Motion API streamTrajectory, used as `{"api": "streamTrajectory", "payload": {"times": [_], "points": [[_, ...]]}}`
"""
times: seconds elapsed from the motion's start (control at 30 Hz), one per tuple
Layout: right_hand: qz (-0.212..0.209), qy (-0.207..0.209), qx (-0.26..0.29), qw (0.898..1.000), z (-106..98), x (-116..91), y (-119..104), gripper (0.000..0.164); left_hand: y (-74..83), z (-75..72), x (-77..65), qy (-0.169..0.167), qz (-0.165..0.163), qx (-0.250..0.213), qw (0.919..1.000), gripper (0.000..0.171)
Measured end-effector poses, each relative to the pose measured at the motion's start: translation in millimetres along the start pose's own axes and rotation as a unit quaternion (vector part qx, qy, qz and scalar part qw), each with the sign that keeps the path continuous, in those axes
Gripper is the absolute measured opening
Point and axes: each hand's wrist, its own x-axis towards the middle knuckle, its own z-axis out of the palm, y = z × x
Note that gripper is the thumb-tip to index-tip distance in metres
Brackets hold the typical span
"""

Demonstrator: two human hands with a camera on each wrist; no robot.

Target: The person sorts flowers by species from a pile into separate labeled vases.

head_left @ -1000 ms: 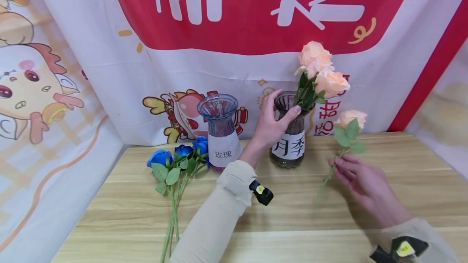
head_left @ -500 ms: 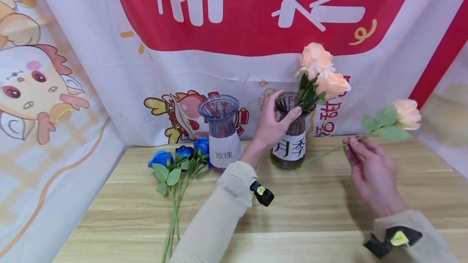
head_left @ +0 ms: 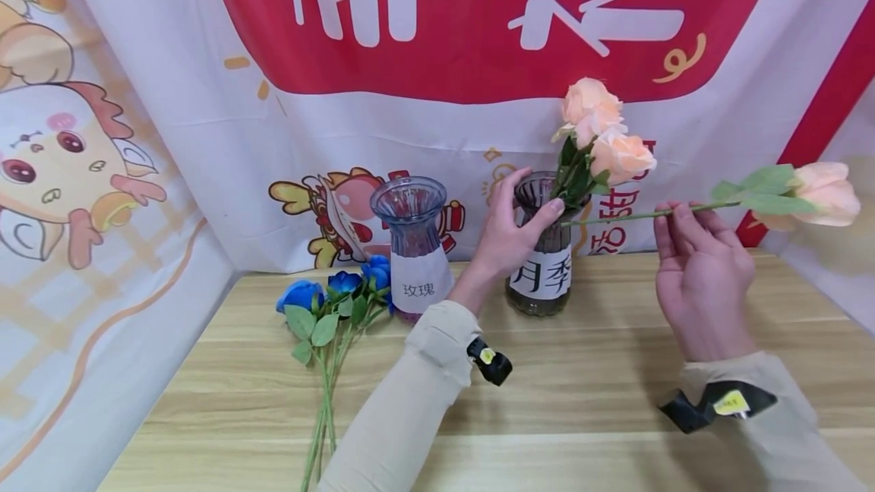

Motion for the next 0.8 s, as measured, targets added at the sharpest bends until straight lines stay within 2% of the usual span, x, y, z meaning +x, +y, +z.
{"api": "streamTrajectory", "payload": {"times": [0.23,0.57,0.8], "points": [[0.007,0.02,0.016,1.0,6.7,-0.5,0.0,0.035,-0.1,0.6,0.3,0.001,-0.002,0.002,1.0,0.075],[-0.014,0.02,0.01,1.0,10.9,-1.0,0.9,0.037,-0.1,-0.1,0.6,-0.002,-0.003,0.003,1.0,0.076],[-0.032,0.018,0.028,0.999,14.1,-0.9,-0.7,0.031,-2.2,-0.3,1.1,-0.005,0.002,0.003,1.0,0.076]]}}
